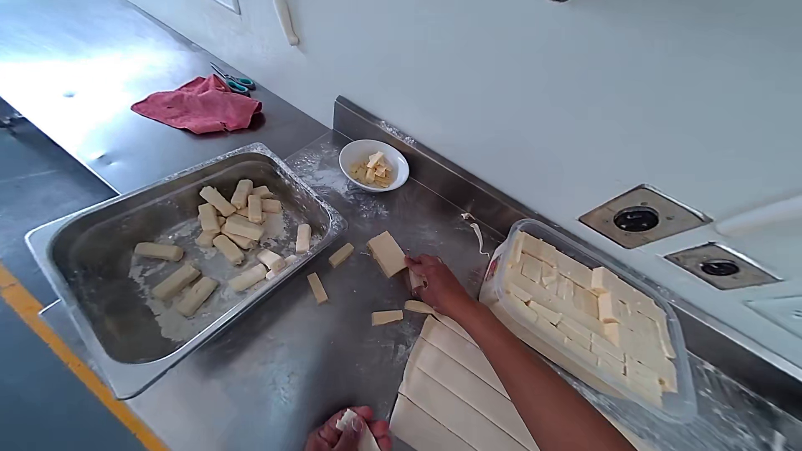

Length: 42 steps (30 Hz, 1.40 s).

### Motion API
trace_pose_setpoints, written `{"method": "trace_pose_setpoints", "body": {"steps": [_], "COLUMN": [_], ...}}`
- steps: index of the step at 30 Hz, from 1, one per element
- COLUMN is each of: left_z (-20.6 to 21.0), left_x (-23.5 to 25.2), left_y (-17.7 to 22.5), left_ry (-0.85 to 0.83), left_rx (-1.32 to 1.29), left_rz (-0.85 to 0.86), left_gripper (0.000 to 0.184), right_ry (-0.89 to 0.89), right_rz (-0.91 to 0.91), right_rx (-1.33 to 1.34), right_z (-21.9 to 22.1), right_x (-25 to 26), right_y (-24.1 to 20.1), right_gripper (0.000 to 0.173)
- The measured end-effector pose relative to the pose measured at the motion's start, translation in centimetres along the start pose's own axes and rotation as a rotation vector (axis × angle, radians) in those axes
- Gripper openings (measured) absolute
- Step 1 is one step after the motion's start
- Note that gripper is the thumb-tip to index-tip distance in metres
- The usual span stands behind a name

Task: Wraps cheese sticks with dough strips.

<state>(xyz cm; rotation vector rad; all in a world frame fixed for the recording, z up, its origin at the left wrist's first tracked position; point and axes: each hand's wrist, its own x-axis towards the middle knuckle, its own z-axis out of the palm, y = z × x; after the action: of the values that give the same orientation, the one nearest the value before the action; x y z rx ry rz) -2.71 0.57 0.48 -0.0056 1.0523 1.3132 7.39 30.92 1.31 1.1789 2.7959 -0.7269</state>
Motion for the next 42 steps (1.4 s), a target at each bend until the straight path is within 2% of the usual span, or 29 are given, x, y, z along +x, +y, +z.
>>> {"method": "trace_pose_setpoints", "body": {"steps": [3, 5, 7, 11, 13, 15, 17, 19, 22, 26, 30, 33, 35, 37, 42], "left_z": [1.0, 1.7, 2.2, 2.2, 2.2, 2.1, 2.2, 2.8, 3.5, 5.1, 5.2, 3.9, 3.2, 2.8, 2.6], "left_x": [0.4, 0.4, 0.4, 0.7, 0.9, 1.1, 1.1, 0.7, 0.1, -1.2, -2.8, -3.4, -3.7, -3.9, -4.2], "left_y": [0.4, 0.3, 0.0, -0.9, -1.0, -0.7, -0.1, 0.8, 1.8, 3.2, 3.1, 2.4, 2.0, 1.9, 2.1], "left_ry": [0.055, 0.074, 0.102, 0.157, 0.171, 0.178, 0.168, 0.151, 0.114, 0.002, -0.162, -0.301, -0.328, -0.29, -0.255], "left_rx": [0.019, 0.022, 0.037, 0.088, 0.105, 0.111, 0.14, 0.236, 0.497, 0.867, 1.197, 1.328, 1.342, 1.299, 1.186], "left_rz": [-0.009, -0.015, -0.016, 0.015, 0.053, 0.086, 0.124, 0.178, 0.322, 0.53, 0.766, 1.038, 1.171, 1.2, 1.034], "left_gripper": [0.024, 0.024, 0.021, 0.018, 0.019, 0.021, 0.022, 0.022, 0.019, 0.011, 0.012, 0.017, 0.019, 0.02, 0.019], "right_ry": [0.089, 0.211, 0.28, 0.262, 0.388, 0.509, 0.452, 0.304, 0.156, 0.148, 0.185, 0.216, 0.21, 0.199, 0.149], "right_rz": [0.02, 0.067, 0.09, 0.095, 0.107, 0.113, 0.165, 0.224, 0.236, 0.238, 0.247, 0.239, 0.221, 0.192, 0.194], "right_rx": [0.117, 0.219, 0.222, 0.037, 0.134, 0.35, 0.677, 1.03, 1.309, 1.411, 1.46, 1.47, 1.46, 1.456, 1.488], "right_z": [0.5, 0.9, 1.1, 1.4, 1.1, 0.7, 0.8, 2.1, 4.9, 6.5, 6.2, 6.0, 6.0, 5.9, 5.6], "right_x": [-1.7, -2.6, -3.4, -5.2, -6.9, -9.6, -13.3, -17.1, -21.7, -24.5, -25.4, -26.0, -26.3, -26.5, -26.6], "right_y": [0.4, 0.6, 0.6, 1.0, 0.1, -2.3, -5.3, -7.9, -10.4, -12.1, -12.3, -12.3, -12.3, -12.6, -12.8], "right_gripper": [0.071, 0.068, 0.059, 0.039, 0.03, 0.027, 0.027, 0.03, 0.049, 0.044, 0.041, 0.039, 0.039, 0.038, 0.039]}}
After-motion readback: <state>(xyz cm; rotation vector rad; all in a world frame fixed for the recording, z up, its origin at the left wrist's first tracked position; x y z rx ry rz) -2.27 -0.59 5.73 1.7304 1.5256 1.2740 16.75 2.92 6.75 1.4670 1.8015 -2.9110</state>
